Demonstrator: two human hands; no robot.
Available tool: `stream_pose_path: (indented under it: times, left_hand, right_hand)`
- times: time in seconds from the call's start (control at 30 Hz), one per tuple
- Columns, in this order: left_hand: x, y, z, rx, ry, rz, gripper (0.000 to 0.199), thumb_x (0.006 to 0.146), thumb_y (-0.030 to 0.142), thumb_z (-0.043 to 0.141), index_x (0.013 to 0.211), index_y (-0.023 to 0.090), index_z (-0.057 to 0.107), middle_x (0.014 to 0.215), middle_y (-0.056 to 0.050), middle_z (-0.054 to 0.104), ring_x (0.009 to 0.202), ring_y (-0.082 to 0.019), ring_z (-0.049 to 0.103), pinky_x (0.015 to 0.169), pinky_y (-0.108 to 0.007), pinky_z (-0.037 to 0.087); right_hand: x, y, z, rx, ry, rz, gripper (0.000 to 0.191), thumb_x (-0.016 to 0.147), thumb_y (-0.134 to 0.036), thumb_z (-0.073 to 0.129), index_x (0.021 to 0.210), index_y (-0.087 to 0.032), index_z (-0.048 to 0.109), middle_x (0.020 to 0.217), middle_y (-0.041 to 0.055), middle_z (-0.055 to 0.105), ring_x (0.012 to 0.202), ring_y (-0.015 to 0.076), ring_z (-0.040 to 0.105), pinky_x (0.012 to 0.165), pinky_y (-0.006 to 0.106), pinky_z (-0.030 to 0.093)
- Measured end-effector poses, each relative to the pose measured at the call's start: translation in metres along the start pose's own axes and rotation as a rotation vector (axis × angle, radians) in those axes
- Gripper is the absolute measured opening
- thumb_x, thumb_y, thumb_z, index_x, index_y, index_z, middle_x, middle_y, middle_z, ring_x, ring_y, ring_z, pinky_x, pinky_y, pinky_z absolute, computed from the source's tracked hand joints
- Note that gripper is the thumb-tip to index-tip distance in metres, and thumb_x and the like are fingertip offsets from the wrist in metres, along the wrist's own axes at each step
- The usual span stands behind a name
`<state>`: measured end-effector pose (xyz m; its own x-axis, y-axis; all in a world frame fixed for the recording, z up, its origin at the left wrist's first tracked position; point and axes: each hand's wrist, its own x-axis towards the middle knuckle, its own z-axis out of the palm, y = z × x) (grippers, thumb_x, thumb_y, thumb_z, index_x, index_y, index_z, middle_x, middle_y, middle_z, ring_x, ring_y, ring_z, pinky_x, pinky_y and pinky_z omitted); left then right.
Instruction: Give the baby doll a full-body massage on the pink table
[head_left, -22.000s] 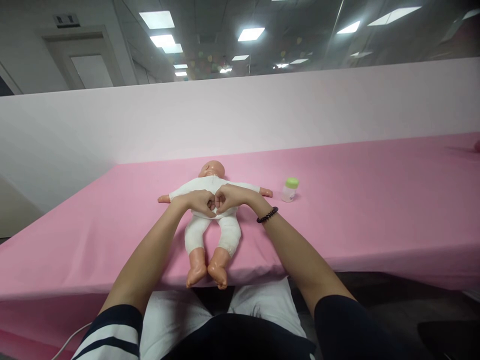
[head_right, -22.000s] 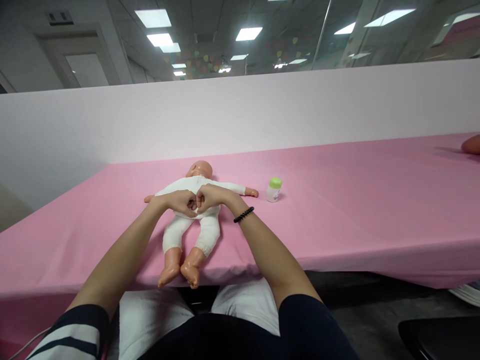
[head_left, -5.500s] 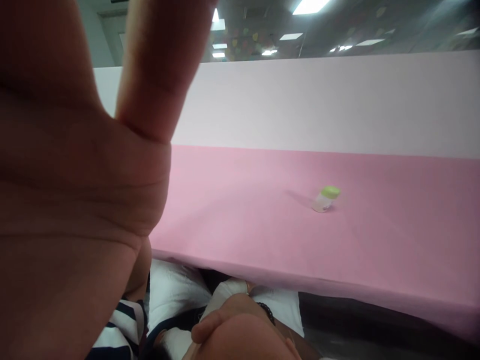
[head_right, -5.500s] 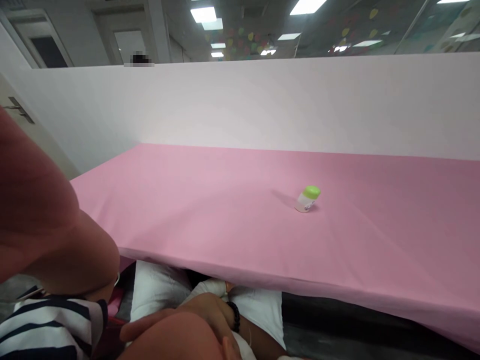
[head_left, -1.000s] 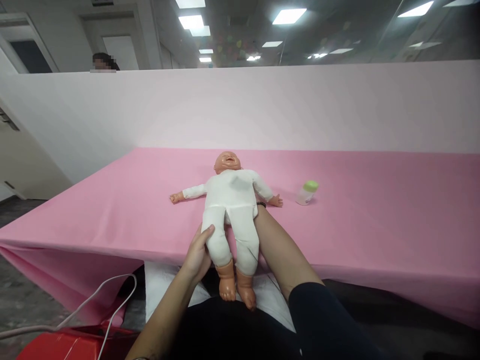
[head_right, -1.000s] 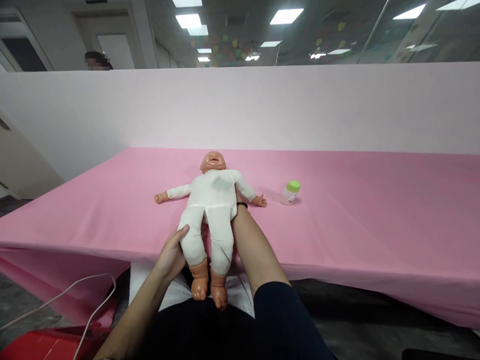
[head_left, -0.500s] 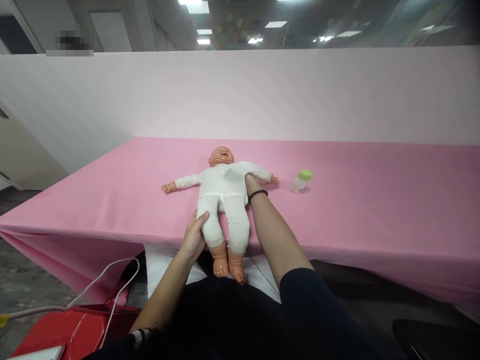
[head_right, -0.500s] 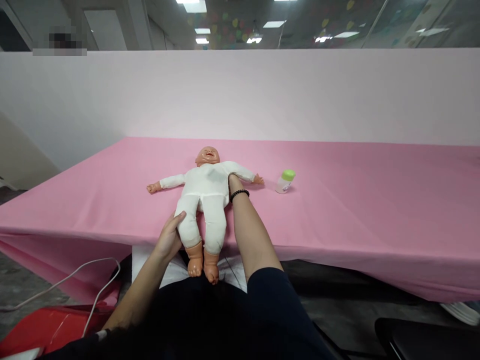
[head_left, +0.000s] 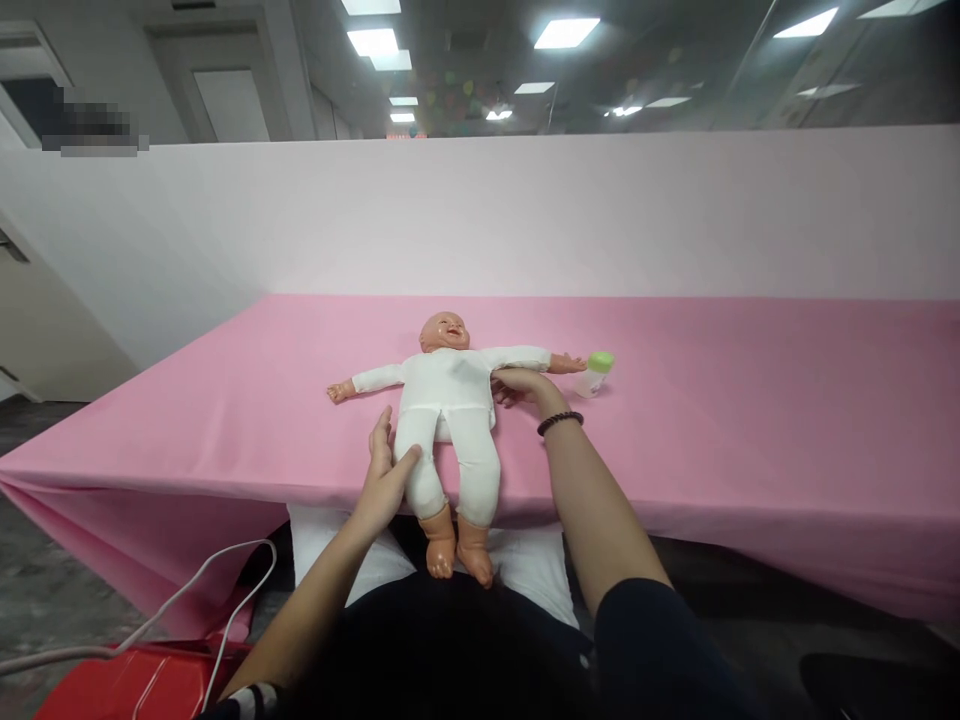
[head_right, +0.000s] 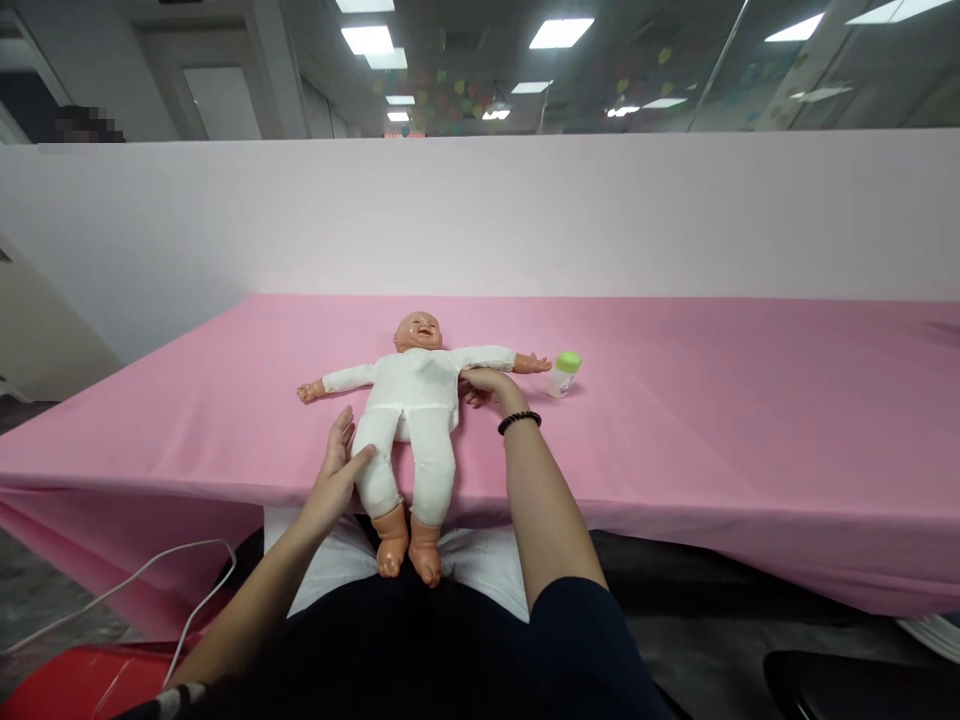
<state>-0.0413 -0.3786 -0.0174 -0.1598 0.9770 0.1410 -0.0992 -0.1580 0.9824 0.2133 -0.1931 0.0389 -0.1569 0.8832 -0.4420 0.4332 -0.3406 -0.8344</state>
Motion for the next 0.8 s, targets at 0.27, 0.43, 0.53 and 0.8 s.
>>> stream_pose_path:
  times: [0.27,0.43,0.53,0.8]
  left_hand:
    - [0.025,0.009,-0.022,0.275,-0.135,0.198,0.078,0.089,0.036,0.068,0.159,0.032,0.033,0.17,-0.011,0.021,0.164,-0.032,0.011,0.132,-0.057,0.012]
    - [0.047,0.035,-0.021,0.336,-0.211,0.212,0.077,0.087,0.035,0.069,0.156,0.028,0.037,0.168,-0.013,0.029,0.161,-0.034,0.018,0.132,-0.059,0.013]
    - [0.074,0.06,-0.003,0.353,-0.284,0.207,0.079,0.084,0.04,0.073,0.155,0.025,0.041,0.168,-0.014,0.031,0.159,-0.037,0.023,0.131,-0.058,0.016]
    - [0.214,0.076,0.105,0.36,-0.044,0.087,0.086,0.086,0.042,0.069,0.16,0.02,0.032,0.17,-0.019,0.03,0.159,-0.036,0.027,0.127,-0.046,0.026]
  right_hand:
    - [-0.041,0.012,-0.016,0.138,-0.07,-0.034,0.029,0.102,-0.044,0.062,0.097,-0.016,0.067,0.079,0.0075,0.072,0.061,0.0127,0.064,0.057,0.023,0.054]
    - [-0.057,0.004,-0.008,0.149,0.109,-0.164,0.021,0.099,-0.035,0.065,0.095,-0.014,0.069,0.091,0.0139,0.076,0.068,0.0158,0.069,0.062,0.026,0.058]
    - [-0.044,-0.015,-0.002,0.31,0.328,-0.37,0.011,0.099,-0.027,0.062,0.099,-0.017,0.066,0.105,0.0119,0.076,0.078,0.0135,0.07,0.068,0.022,0.057]
    - [0.071,-0.064,0.017,0.655,0.727,-0.399,0.02,0.092,-0.042,0.062,0.095,-0.022,0.059,0.1,0.0043,0.069,0.103,0.0211,0.065,0.082,0.031,0.057]
